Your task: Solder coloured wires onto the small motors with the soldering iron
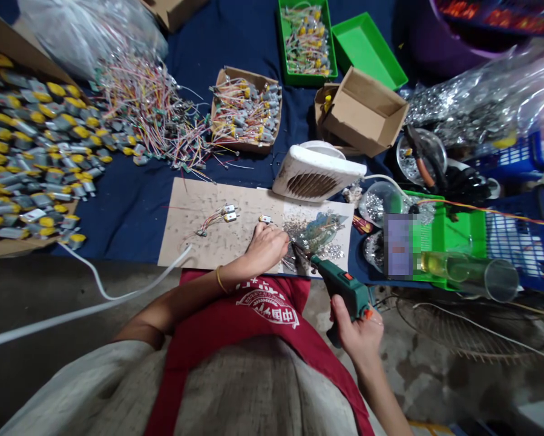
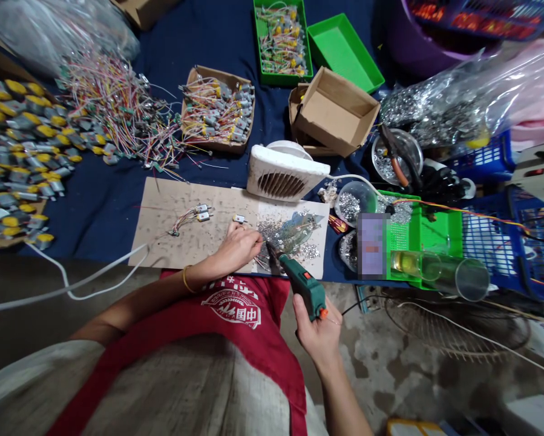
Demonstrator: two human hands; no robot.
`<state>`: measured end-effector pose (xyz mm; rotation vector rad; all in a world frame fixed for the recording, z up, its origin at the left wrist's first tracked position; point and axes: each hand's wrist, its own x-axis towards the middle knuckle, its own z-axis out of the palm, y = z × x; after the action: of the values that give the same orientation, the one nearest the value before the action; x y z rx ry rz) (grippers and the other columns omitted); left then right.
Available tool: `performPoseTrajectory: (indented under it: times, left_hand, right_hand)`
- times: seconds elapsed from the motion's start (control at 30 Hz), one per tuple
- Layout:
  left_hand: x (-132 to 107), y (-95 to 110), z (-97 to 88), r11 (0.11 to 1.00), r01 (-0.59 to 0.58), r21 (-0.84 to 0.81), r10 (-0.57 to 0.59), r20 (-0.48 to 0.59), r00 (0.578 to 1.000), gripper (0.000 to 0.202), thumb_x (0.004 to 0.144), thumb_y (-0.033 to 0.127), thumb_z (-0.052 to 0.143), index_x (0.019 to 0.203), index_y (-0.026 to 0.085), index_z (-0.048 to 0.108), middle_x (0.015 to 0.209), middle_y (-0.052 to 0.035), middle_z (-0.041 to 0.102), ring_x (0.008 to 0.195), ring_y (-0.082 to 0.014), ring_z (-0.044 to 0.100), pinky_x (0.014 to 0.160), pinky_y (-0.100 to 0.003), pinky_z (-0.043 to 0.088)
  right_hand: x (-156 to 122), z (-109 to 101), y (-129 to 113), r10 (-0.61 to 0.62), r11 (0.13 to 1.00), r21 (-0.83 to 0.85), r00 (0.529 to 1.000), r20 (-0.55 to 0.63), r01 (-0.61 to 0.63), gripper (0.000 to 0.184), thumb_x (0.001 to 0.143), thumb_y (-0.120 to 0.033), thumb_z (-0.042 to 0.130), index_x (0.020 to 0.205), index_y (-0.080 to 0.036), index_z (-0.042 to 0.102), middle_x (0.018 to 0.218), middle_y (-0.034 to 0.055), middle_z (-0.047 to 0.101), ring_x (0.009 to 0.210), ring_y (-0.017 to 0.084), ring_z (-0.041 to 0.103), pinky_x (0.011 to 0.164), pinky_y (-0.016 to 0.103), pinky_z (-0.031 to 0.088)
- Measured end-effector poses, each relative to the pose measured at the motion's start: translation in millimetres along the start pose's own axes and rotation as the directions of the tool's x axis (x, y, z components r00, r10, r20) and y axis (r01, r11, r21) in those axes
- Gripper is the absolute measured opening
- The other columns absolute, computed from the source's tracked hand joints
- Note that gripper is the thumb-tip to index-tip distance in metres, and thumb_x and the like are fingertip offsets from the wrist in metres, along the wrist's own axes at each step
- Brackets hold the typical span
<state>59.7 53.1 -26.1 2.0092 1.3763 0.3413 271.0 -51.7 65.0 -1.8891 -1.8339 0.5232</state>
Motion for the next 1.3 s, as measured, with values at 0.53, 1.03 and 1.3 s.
performPoseTrajectory:
  times: [0.53,1.03,1.3]
  left_hand:
    - [0.6,-0.1,1.5,1.000,0.011,0.013,-0.011,0.006,1.000,0.014,0.090,0.012,0.057,0.081,0.019,0.066,0.084,-0.0057,0.073,0.092,-0.0237,0.063,0.100,-0.044,0.034]
    - [-0.4,3.6,-2.5,1.000,0.020,0.003,-0.020,0.008,1.000,0.015,0.090,0.014,0.056,0.080,0.018,0.066,0.084,-0.0065,0.072,0.089,-0.0239,0.063,0.098,-0.044,0.034]
    - [-1.9,2.1,-0.1,1.000,-0.007,0.010,0.007,-0.020,1.000,0.013,0.089,0.014,0.056,0.084,0.018,0.067,0.086,-0.0073,0.073,0.091,-0.0250,0.063,0.098,-0.046,0.035]
  right_hand:
    - [4.8,-0.9,-5.5,-0.136,0.991,-0.010,0.991,0.016,0.136,0.031,0.096,-0.040,0.058,0.072,-0.022,0.065,0.055,0.0013,0.060,0.049,0.016,0.059,0.053,0.028,0.049]
    - [1.4,1.3,-0.6,-0.314,0.949,0.044,0.948,0.060,0.312,0.014,0.095,-0.025,0.062,0.106,-0.021,0.069,0.087,0.0064,0.074,0.067,0.018,0.070,0.063,0.027,0.057]
    - [6.3,-2.3,-5.9,-0.269,0.963,0.031,0.959,0.084,0.268,0.017,0.096,-0.034,0.060,0.102,-0.021,0.070,0.076,0.0042,0.070,0.060,0.017,0.065,0.058,0.027,0.053]
